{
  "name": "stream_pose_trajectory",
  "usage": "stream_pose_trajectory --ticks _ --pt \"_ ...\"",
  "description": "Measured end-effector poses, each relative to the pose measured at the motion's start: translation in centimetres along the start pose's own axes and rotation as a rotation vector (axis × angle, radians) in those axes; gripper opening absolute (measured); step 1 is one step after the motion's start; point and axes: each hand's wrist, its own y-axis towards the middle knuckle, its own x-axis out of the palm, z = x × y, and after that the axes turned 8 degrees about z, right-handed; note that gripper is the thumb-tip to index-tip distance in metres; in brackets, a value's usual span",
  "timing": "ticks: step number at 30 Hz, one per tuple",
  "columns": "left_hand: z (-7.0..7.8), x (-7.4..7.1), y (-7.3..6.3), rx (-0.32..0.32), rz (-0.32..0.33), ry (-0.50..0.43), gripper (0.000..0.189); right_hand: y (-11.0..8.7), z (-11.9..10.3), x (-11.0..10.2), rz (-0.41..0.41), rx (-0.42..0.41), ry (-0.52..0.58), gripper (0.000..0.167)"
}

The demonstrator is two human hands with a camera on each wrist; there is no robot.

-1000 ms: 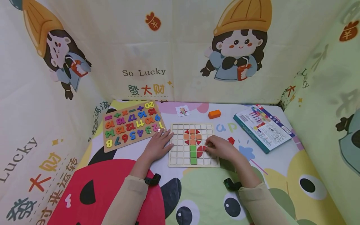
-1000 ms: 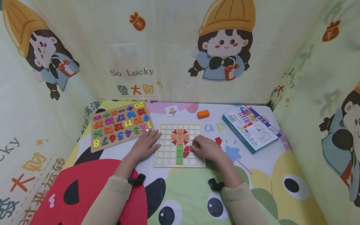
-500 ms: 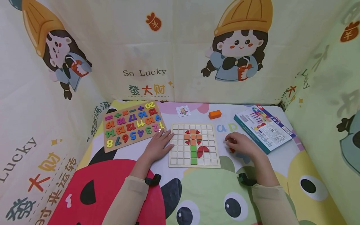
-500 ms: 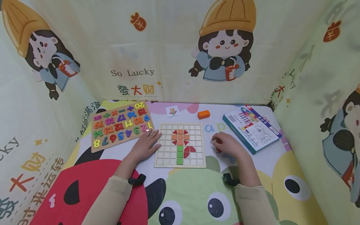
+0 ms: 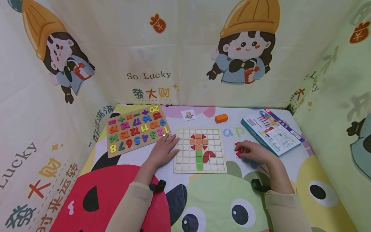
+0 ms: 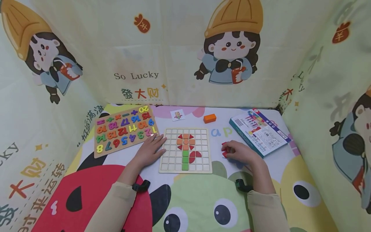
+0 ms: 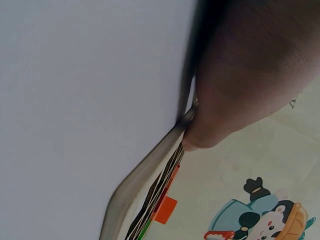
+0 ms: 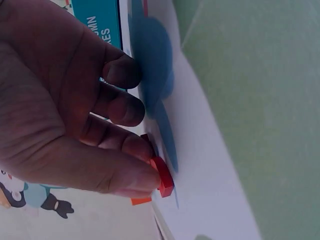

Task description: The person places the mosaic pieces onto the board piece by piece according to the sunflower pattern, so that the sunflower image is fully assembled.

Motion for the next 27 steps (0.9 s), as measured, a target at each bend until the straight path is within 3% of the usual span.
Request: stream_pose_trajectory --ticks 7,14,22,27 --pt "-0.1 0.1 -0.1 -0.003 0.009 -0.004 0.065 -0.1 0.3 0.0 -0.048 -0.002 -0.027 0.019" --pt "0.0 0.0 0.0 -0.005 -0.002 0.005 0.065 0.0 0.2 0.2 -0.035 0.022 -0.022 0.018" --pt "0.0 0.0 -0.1 -0.004 0.002 -0.001 0.065 0.2 -0.7 0.6 -0.018 -0.008 -0.061 0.02" --pt "0.0 -0.1 0.0 -0.004 -0.002 0.002 0.065 0.0 -1.0 0.5 0.005 0.006 -0.027 0.019"
